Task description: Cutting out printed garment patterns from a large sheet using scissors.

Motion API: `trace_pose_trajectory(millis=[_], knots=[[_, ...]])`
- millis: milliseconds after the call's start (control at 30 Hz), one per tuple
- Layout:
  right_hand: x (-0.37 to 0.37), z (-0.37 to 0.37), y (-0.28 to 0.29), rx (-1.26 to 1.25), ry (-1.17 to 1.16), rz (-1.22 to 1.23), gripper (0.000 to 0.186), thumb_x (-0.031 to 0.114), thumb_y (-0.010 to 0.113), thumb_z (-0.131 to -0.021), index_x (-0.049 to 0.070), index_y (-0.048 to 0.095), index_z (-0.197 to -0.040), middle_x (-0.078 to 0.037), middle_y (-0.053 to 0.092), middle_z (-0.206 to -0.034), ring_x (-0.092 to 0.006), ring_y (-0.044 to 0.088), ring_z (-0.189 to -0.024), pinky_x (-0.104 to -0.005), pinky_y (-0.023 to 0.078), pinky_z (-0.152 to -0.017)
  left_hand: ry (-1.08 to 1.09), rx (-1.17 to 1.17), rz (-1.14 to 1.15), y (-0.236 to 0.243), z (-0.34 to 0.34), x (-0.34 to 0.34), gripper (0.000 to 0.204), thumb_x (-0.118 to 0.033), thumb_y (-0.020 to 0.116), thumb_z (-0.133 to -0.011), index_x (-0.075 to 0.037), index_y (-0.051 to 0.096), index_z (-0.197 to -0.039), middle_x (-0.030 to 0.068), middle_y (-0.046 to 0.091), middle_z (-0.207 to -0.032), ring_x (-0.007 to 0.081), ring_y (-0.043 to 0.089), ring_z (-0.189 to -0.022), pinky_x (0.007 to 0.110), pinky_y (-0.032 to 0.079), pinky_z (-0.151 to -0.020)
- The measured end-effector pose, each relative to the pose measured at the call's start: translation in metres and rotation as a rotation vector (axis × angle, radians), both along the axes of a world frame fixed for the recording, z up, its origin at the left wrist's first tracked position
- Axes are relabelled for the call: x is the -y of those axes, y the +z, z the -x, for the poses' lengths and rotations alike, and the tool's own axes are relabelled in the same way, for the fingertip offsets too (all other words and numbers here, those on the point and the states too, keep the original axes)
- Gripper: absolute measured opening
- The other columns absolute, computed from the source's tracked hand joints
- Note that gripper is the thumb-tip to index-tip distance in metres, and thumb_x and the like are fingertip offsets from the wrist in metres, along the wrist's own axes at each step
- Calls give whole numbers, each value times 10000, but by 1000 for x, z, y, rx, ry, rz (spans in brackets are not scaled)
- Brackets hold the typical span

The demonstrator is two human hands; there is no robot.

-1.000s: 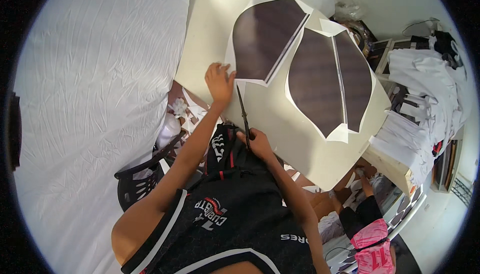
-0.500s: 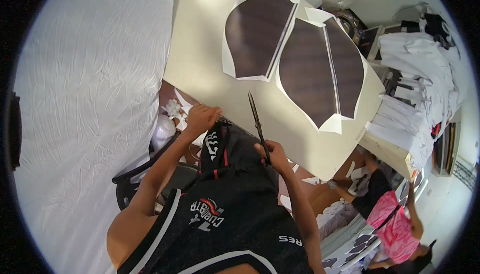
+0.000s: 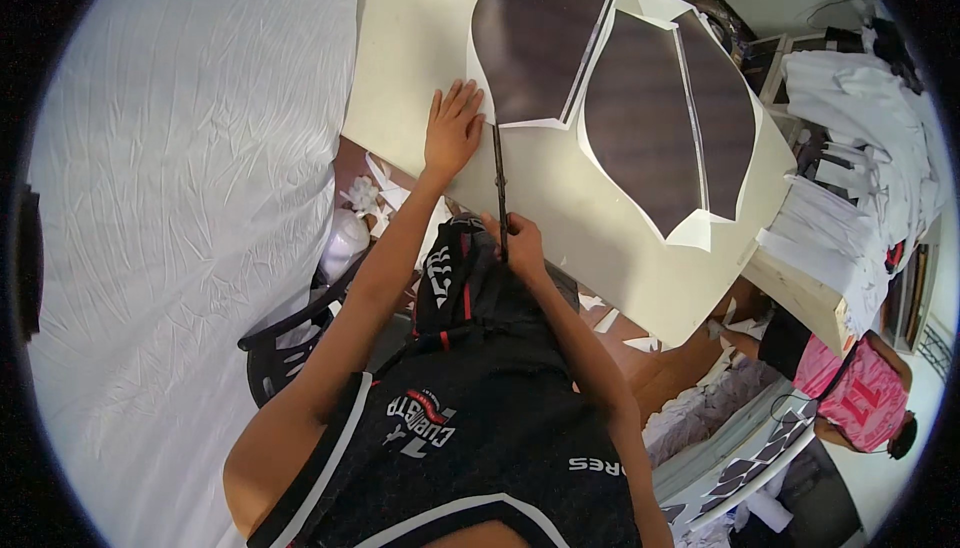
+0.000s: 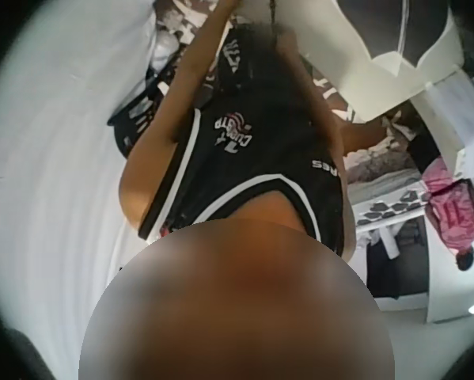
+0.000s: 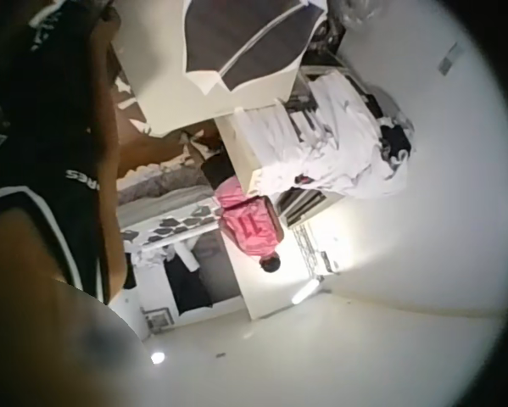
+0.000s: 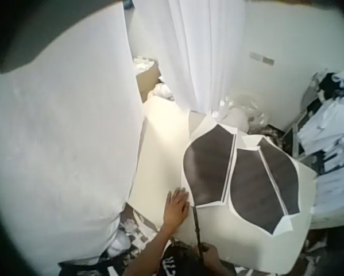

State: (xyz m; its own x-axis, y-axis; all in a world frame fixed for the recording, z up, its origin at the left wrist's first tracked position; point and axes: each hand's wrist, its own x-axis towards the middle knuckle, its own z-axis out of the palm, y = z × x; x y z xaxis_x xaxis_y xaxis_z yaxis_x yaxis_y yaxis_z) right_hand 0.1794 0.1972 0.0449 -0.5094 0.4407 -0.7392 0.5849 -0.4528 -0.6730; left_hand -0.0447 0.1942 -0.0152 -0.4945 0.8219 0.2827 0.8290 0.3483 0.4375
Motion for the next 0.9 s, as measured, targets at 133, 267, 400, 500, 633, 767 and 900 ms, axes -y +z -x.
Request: trace_pose_trajectory(millis=[133, 267, 400, 500, 633, 767, 900], knots=[[6, 7, -9, -29, -32, -40, 520, 512, 732, -856, 56, 548, -685, -3, 524, -570, -92, 524, -491, -265, 408, -467, 6, -1, -3, 3, 2, 1, 404, -219, 602, -935, -104, 595, -1323, 50, 494, -1460, 260, 396, -1399, 486, 249, -1180], [5, 15, -5, -36, -80, -46, 526, 515, 733, -855, 53, 557, -676, -1, 518, -561, -89, 515, -487, -259, 399, -466, 23, 8, -36, 5, 0, -1, 379, -210, 593, -942, -106, 611, -1306, 49, 517, -1438, 257, 417, -1383, 481, 249, -1179], [3, 20, -5, -37, -80, -76, 525, 514, 734, -855, 50, 572, -671, 0, 519, -557, -85, 506, -482, -257, 385, -461, 30, 14, -80, 3, 1, 1, 357, -194, 572, -954, -110, 618, -1298, 48, 547, -1408, 254, 435, -1370, 474, 259, -1172], [4, 21, -5, -44, -90, -68, 516, 505, 736, -857, 52, 575, -670, 5, 516, -552, -84, 501, -478, -257, 376, -457, 36, 5, -89, 2, 0, 1, 349, -195, 568, -953, -102, 623, -1285, 52, 565, -1382, 256, 448, -1355, 483, 273, -1162], [0, 18, -10, -38, -100, -59, 511, 501, 740, -855, 49, 585, -673, 10, 513, -543, -84, 500, -476, -258, 372, -455, 22, 13, -110, 4, -2, -3, 341, -203, 567, -951, -96, 629, -1269, 58, 578, -1359, 259, 456, -1345, 492, 283, -1154], [-6, 18, -4, -22, -52, -99, 502, 482, 761, -842, 40, 597, -669, 7, 518, -536, -83, 493, -465, -261, 370, -450, 35, 36, -130, 3, -3, -2, 334, -202, 571, -949, -90, 637, -1256, 56, 588, -1345, 256, 464, -1339, 492, 285, -1153], [-17, 11, -7, 91, 55, -168, 490, 446, 782, -832, 36, 588, -648, 5, 516, -528, -85, 489, -452, -267, 372, -443, 126, 48, -37, 2, -15, -11, 426, -217, 507, -980, -64, 528, -1377, 82, 488, -1453, 274, 383, -1401, 483, 230, -1181]])
